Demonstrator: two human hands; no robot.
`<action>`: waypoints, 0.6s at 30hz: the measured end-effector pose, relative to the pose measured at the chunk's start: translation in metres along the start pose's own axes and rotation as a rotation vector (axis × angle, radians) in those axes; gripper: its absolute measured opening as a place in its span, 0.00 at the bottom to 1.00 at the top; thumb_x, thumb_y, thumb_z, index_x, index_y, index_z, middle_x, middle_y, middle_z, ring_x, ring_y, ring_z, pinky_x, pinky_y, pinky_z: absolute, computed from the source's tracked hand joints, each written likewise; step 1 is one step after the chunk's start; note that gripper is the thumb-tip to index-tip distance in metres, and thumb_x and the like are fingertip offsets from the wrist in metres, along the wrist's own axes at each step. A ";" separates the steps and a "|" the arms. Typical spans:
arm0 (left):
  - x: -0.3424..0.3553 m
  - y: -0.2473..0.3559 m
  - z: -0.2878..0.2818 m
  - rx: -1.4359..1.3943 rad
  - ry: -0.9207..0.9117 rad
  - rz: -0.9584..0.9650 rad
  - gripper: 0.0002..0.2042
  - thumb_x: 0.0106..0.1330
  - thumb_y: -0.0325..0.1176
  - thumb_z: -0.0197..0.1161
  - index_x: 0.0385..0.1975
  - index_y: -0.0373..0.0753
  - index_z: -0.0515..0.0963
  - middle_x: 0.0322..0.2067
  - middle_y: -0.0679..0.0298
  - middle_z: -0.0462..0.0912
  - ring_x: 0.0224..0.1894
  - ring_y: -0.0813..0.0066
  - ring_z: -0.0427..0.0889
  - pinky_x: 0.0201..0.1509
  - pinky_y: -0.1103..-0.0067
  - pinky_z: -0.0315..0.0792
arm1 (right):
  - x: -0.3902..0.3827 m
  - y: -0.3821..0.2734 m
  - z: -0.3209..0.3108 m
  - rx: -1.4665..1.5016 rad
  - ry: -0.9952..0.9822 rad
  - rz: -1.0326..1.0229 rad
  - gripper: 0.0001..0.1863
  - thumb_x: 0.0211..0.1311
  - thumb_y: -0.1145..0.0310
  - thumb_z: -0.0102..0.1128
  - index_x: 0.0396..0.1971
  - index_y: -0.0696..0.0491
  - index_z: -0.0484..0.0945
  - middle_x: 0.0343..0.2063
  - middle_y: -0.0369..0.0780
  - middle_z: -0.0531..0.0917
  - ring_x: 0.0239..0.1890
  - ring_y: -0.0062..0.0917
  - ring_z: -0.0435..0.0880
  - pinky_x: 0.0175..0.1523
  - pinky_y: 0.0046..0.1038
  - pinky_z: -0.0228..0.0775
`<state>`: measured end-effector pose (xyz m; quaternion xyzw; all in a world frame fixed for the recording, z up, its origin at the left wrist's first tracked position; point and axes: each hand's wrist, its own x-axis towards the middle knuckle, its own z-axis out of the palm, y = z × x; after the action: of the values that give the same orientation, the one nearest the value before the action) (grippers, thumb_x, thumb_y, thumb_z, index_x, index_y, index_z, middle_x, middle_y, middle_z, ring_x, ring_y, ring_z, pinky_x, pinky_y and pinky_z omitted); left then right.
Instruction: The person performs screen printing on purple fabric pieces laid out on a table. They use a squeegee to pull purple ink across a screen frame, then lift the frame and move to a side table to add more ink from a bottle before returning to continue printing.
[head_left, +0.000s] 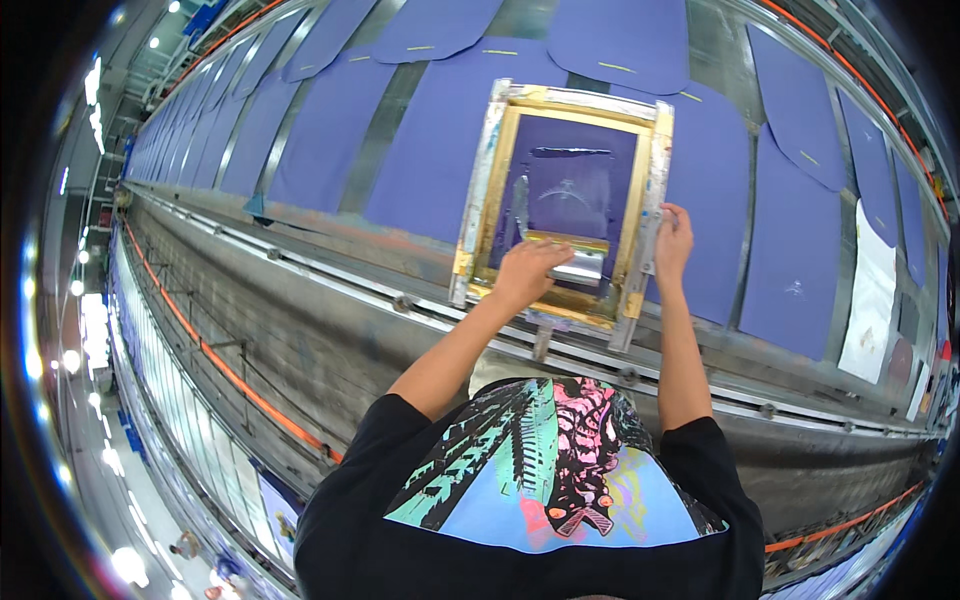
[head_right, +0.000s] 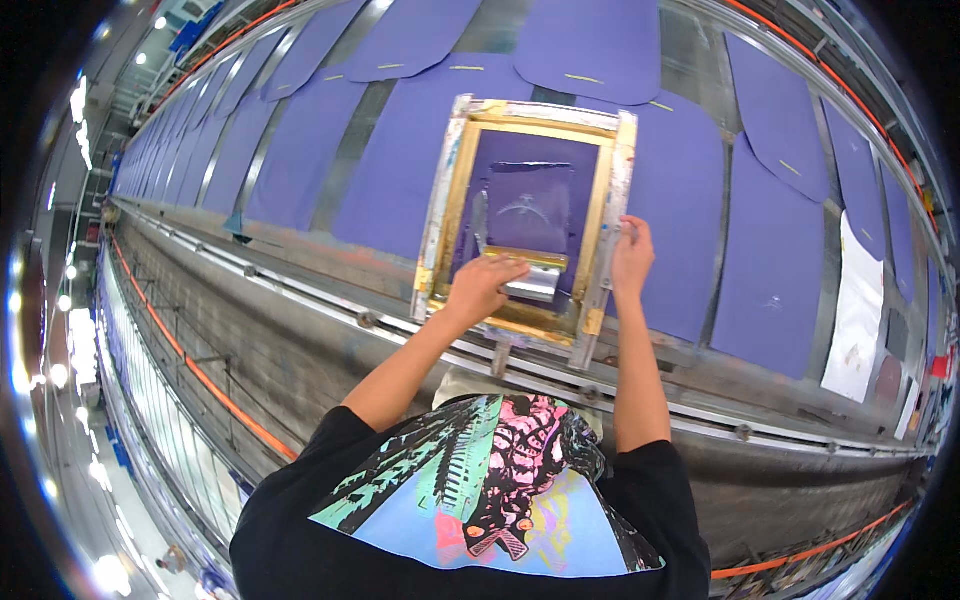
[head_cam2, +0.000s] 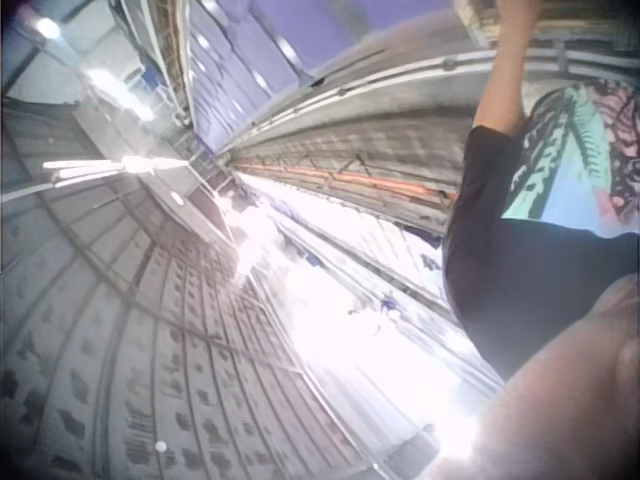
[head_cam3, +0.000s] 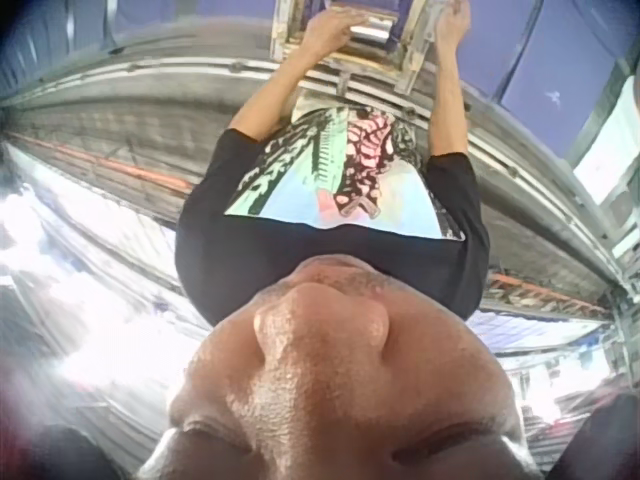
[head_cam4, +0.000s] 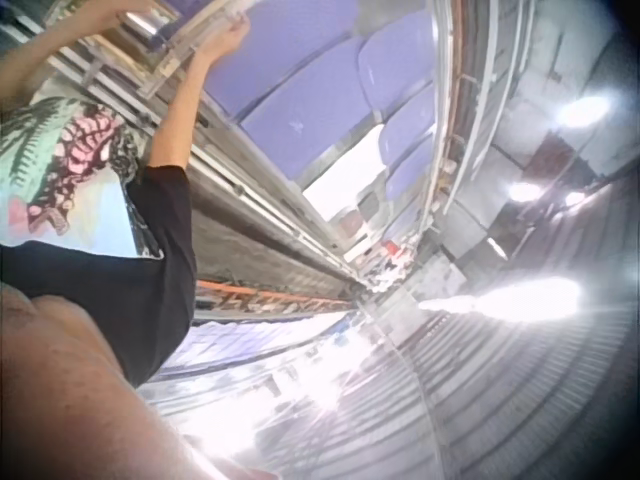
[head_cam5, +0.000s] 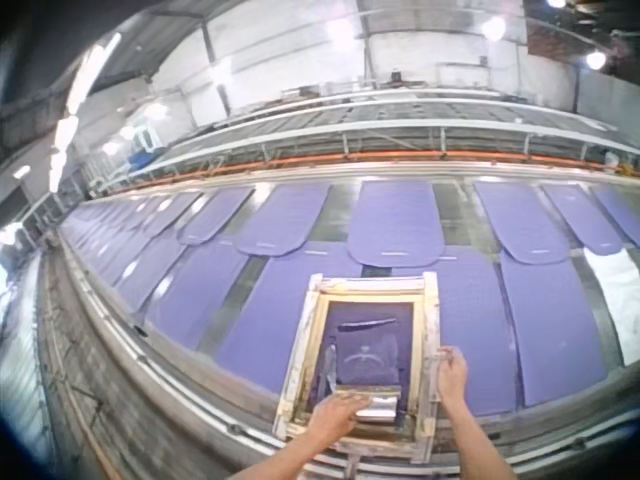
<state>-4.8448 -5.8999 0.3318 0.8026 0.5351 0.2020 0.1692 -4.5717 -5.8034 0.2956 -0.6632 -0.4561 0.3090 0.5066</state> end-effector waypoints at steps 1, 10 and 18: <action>-0.014 -0.028 -0.015 0.000 0.001 -0.019 0.29 0.50 0.20 0.67 0.56 0.51 0.85 0.58 0.70 0.85 0.63 0.63 0.81 0.66 0.65 0.75 | -0.014 0.000 0.033 -0.002 -0.017 0.013 0.09 0.77 0.65 0.55 0.45 0.52 0.83 0.19 0.32 0.70 0.22 0.16 0.65 0.29 0.29 0.59; -0.066 -0.194 -0.118 0.057 0.048 -0.071 0.29 0.48 0.18 0.65 0.52 0.49 0.87 0.55 0.69 0.88 0.58 0.60 0.84 0.59 0.65 0.78 | -0.089 -0.047 0.221 -0.012 -0.019 0.079 0.10 0.78 0.64 0.54 0.46 0.52 0.82 0.17 0.36 0.68 0.22 0.21 0.66 0.31 0.33 0.61; -0.123 -0.220 -0.133 0.031 -0.079 -0.042 0.29 0.52 0.21 0.67 0.57 0.51 0.84 0.61 0.70 0.84 0.64 0.61 0.81 0.68 0.62 0.71 | -0.095 -0.053 0.245 -0.109 0.034 0.073 0.10 0.77 0.64 0.54 0.46 0.52 0.82 0.18 0.39 0.72 0.22 0.24 0.69 0.33 0.34 0.64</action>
<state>-5.1285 -5.9251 0.3210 0.8010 0.5479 0.1582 0.1820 -4.8385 -5.7909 0.2689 -0.7112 -0.4390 0.2909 0.4657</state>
